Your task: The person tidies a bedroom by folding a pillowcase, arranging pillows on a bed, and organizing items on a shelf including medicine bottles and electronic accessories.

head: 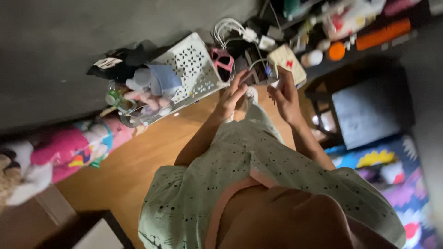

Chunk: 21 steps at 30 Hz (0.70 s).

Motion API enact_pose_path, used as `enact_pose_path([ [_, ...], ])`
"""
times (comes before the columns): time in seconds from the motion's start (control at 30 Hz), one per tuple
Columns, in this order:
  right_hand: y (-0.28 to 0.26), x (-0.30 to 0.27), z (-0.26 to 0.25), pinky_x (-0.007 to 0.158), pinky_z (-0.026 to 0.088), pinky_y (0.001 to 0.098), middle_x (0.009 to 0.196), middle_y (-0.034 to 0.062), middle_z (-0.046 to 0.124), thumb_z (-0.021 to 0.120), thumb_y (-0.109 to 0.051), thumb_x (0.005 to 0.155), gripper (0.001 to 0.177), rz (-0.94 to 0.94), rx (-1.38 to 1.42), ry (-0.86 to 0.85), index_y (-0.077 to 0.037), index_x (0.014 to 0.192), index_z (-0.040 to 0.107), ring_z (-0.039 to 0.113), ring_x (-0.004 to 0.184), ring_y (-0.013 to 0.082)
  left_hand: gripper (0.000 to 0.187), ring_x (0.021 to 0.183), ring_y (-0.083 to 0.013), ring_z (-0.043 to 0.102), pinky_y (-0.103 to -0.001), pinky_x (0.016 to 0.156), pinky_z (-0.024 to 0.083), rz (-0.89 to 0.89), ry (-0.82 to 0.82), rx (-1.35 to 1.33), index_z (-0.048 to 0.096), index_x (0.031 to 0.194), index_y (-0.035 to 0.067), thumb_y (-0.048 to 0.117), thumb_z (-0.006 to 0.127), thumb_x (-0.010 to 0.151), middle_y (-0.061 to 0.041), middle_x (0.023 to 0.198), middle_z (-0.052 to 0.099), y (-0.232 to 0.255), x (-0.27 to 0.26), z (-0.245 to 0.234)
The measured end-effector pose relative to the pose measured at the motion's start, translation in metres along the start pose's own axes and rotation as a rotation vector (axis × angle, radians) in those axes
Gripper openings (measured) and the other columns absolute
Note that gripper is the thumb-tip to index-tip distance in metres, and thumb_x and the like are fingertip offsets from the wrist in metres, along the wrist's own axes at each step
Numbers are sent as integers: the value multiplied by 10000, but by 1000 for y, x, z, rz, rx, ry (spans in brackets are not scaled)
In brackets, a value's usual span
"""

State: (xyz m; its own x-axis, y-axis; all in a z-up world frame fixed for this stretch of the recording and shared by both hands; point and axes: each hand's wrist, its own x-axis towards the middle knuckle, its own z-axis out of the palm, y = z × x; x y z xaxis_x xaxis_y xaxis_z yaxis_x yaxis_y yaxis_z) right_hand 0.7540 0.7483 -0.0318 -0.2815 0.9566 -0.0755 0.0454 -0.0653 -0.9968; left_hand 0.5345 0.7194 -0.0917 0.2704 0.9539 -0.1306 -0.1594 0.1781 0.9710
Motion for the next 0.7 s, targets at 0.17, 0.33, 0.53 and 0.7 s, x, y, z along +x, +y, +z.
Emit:
enact_pose_path([
  [0.17, 8, 64, -26, 622, 413, 258, 864, -6, 455, 583, -56, 1037, 529, 12, -45, -136, -14, 1541, 427, 454, 663, 79, 727, 1641, -318, 250, -491, 1356, 209, 48, 42, -36, 299, 1650, 85, 587, 292, 1124, -163, 1732, 324, -25, 65, 6],
  [0.33, 31, 116, -32, 748, 464, 262, 1056, 27, 507, 597, -2, 1016, 587, -82, -134, -195, -45, 1563, 388, 509, 884, 106, 872, 1620, -364, 263, -523, 1339, 205, 124, 271, -43, 263, 1656, 78, 676, 369, 1029, -207, 1727, 285, -40, 123, -15],
  [0.53, 65, 146, -22, 786, 558, 297, 1271, 104, 497, 637, -13, 980, 503, -37, -58, -234, -49, 1411, 381, 628, 1038, 167, 855, 1634, -411, 192, -542, 1336, 152, -6, 587, 516, 160, 1668, 102, 654, 388, 1055, -233, 1754, 192, -2, 107, -32],
  [0.7, 126, 169, -22, 985, 514, 464, 1305, 219, 479, 670, 33, 964, 445, -252, -404, -151, -19, 1368, 492, 556, 1179, 414, 825, 1561, -426, 273, -545, 1287, 231, -183, 646, 761, 238, 1631, 135, 398, 623, 951, -231, 1663, 333, 1, 144, -40],
])
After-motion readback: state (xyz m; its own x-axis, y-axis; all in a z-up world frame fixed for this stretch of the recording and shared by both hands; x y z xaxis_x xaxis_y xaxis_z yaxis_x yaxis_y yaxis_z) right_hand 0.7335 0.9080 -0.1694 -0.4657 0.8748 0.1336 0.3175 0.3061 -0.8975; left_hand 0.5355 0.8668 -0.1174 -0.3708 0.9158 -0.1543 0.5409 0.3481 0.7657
